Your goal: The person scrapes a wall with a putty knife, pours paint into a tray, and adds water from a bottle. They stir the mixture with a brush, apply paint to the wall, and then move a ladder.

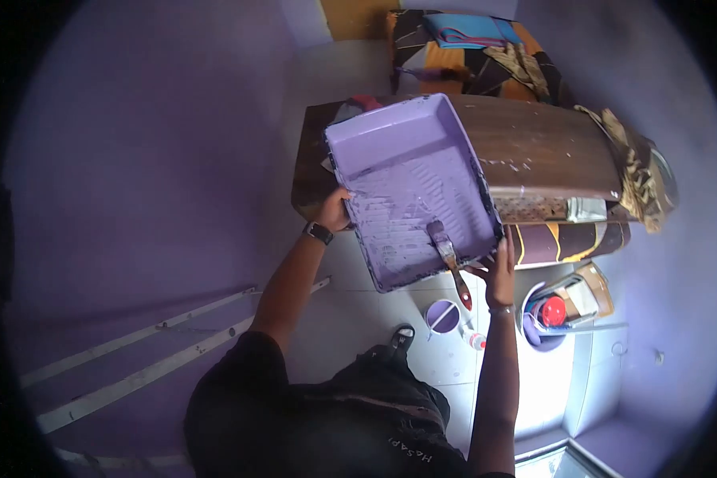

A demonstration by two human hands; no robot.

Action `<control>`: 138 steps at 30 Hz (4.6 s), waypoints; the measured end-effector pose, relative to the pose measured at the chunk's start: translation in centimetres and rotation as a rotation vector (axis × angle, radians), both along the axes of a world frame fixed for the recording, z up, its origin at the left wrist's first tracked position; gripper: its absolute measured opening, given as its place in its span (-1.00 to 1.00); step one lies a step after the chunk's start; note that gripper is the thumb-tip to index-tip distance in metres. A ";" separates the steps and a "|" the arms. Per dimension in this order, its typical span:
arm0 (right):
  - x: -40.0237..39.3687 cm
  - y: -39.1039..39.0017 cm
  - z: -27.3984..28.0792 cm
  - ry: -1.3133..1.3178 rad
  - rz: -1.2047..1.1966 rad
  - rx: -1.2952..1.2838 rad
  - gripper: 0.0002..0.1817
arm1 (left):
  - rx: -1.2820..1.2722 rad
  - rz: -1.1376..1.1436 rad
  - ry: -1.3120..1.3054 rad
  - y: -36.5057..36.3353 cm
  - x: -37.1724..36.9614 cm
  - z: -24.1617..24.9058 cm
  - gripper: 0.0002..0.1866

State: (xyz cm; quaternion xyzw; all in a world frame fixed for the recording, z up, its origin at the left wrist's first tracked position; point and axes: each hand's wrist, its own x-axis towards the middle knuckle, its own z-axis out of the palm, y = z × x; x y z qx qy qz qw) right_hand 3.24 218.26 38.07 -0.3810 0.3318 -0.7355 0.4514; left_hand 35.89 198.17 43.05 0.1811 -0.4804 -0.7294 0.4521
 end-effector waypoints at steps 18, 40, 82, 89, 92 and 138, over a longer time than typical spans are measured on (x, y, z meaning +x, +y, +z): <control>-0.4 7.8 5.6 -0.033 0.184 0.243 -0.53 | 0.151 0.792 -0.722 18.6 4.4 3.2 -0.28; -5.0 44.7 5.0 0.528 0.992 0.637 -0.47 | 0.072 1.590 -1.071 82.4 -3.6 20.0 -0.53; 62.4 52.1 24.9 0.724 1.791 0.592 -0.38 | 0.169 2.954 -1.514 119.5 5.3 47.2 -0.48; 70.2 55.8 18.7 1.063 1.781 0.351 -0.40 | 0.370 2.805 -1.342 128.0 13.4 40.3 -0.33; 69.5 56.1 20.9 1.089 1.746 0.232 -0.44 | 0.307 2.757 -1.310 128.5 14.7 40.0 -0.35; 66.7 66.9 2.4 1.505 2.249 0.448 -0.60 | -0.459 2.013 -1.144 116.9 18.8 37.3 -0.37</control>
